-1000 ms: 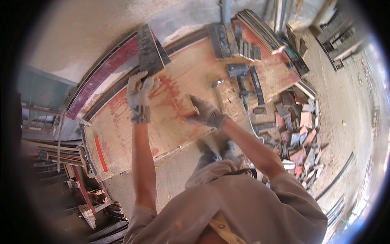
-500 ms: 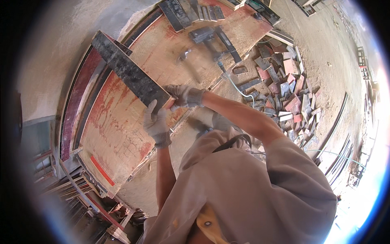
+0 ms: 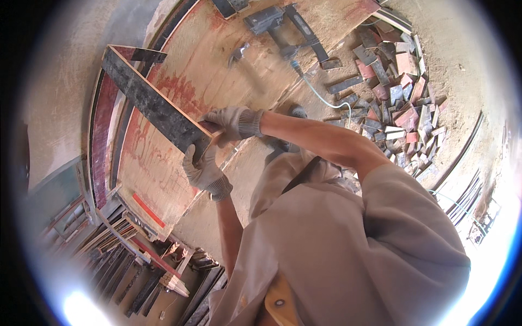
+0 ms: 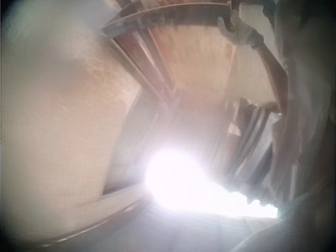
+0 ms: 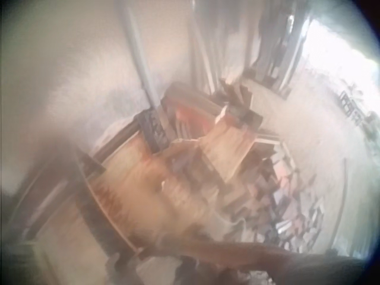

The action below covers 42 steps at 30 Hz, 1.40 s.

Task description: The person assembles a wooden frame by placing red and black wooden strips onto a large board and securing them with a nail gun. They repeatedly pick up strips, align them, and fasten them in place.

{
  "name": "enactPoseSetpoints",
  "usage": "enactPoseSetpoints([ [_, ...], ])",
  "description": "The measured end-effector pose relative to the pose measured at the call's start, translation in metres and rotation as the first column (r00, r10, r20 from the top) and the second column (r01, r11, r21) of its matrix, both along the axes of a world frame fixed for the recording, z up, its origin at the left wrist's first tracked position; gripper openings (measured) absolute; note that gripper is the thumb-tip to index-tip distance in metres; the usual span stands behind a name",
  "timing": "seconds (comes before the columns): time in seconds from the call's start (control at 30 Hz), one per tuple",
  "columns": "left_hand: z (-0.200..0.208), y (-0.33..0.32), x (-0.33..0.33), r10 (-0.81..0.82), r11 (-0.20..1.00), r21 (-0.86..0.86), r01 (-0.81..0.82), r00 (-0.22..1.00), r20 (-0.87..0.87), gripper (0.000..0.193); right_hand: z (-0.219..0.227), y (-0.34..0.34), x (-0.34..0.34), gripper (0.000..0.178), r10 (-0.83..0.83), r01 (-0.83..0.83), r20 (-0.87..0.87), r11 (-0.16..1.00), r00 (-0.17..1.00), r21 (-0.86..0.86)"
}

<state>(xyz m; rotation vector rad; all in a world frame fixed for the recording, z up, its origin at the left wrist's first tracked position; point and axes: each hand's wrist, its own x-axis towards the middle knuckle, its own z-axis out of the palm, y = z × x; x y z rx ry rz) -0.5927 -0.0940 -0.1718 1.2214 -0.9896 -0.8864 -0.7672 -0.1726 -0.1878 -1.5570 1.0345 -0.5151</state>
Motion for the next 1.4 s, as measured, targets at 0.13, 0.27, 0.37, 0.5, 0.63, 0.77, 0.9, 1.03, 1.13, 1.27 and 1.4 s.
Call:
enactPoseSetpoints([
  [0.13, 0.000, -0.002, -0.002, 0.061, 0.994, -0.108, -0.023, 0.929, 0.366, 0.049, -0.005, -0.007, 0.002, 0.082, 0.064, -0.077, -0.109, 0.989, 0.992, -0.124],
  [0.27, -0.001, -0.003, -0.004, 0.070, 0.996, -0.078, -0.052, 0.967, 0.245, 0.048, -0.015, -0.008, 0.005, 0.086, -0.005, -0.011, -0.075, 0.976, 0.997, -0.219],
  [0.37, 0.000, -0.003, -0.005, 0.079, 0.995, -0.083, -0.061, 0.969, 0.234, 0.046, -0.019, -0.008, 0.005, 0.085, 0.017, -0.027, -0.061, 0.984, 0.998, -0.174],
  [0.5, 0.002, -0.003, -0.008, 0.096, 0.990, -0.127, -0.058, 0.941, 0.323, 0.044, -0.018, -0.007, 0.006, 0.083, -0.006, 0.001, -0.027, 0.986, 1.000, -0.170],
  [0.63, 0.003, -0.003, -0.009, 0.093, 0.994, -0.077, -0.075, 0.959, 0.266, 0.043, -0.016, -0.007, 0.007, 0.082, -0.025, 0.019, -0.033, 0.987, 0.999, -0.157],
  [0.77, 0.004, -0.002, -0.007, 0.087, 0.995, -0.065, -0.072, 0.955, 0.283, 0.044, -0.012, -0.007, 0.007, 0.081, -0.007, -0.002, -0.060, 0.988, 0.998, -0.157],
  [0.9, 0.002, -0.001, -0.003, 0.091, 0.996, -0.008, -0.092, 0.962, 0.256, 0.045, -0.003, -0.008, 0.005, 0.082, -0.003, -0.012, -0.103, 0.990, 0.995, -0.138],
  [1.03, 0.001, -0.001, -0.002, 0.089, 0.996, -0.018, -0.087, 0.962, 0.258, 0.044, 0.005, -0.008, 0.002, 0.082, 0.006, -0.014, -0.086, 0.996, 0.996, -0.087],
  [1.13, 0.000, -0.002, -0.003, 0.101, 0.995, -0.027, -0.098, 0.944, 0.315, 0.044, 0.003, -0.009, 0.002, 0.082, 0.020, -0.027, -0.118, 0.998, 0.993, -0.060],
  [1.27, 0.000, -0.002, -0.003, 0.094, 0.995, -0.042, -0.086, 0.961, 0.259, 0.043, -0.005, -0.010, 0.001, 0.083, -0.019, 0.016, -0.027, 0.992, 0.999, -0.123],
  [1.4, 0.000, 0.000, 0.002, 0.088, 0.996, -0.008, -0.089, 0.958, 0.272, 0.044, -0.010, -0.010, 0.001, 0.083, -0.017, 0.015, -0.019, 0.995, 1.000, -0.103],
])
